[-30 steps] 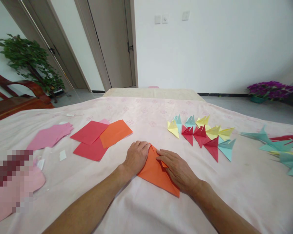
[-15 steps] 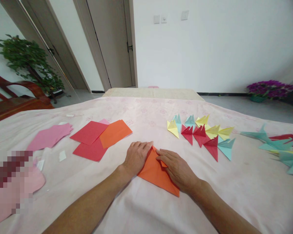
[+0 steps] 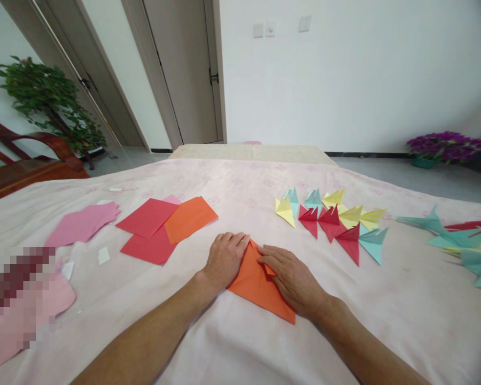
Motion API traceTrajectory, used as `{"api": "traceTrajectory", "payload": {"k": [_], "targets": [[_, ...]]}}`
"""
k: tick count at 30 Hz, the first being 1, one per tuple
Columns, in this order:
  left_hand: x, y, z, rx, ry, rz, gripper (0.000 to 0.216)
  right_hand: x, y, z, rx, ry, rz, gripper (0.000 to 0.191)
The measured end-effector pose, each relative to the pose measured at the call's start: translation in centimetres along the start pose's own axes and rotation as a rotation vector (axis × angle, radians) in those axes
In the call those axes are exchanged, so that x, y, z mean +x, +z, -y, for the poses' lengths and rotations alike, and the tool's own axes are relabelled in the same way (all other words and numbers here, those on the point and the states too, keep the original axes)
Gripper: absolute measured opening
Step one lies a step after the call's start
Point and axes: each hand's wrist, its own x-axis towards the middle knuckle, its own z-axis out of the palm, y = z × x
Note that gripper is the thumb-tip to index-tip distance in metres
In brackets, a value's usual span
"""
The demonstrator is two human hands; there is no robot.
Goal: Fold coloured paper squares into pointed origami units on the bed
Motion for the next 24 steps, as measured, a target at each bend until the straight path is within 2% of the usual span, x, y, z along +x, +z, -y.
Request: {"api": "traceTrajectory", "payload": {"k": [8, 16, 24], "targets": [[0.1, 0.3, 0.0, 0.026, -0.011, -0.018, 0.035, -0.1, 0.0, 0.0, 0.0, -0.005, -0.01, 0.042], [0.5, -0.6, 0.1, 0.051, -0.022, 0.044, 0.032, -0.4, -0.2, -1.0, -0.004, 0.042, -0.086, 0.05], [0.8, -1.0, 0.2, 0.034, -0.031, 0.056, 0.032, -0.7, -1.0, -1.0, -0.07, -0.064, -0.082, 0.034]]}}
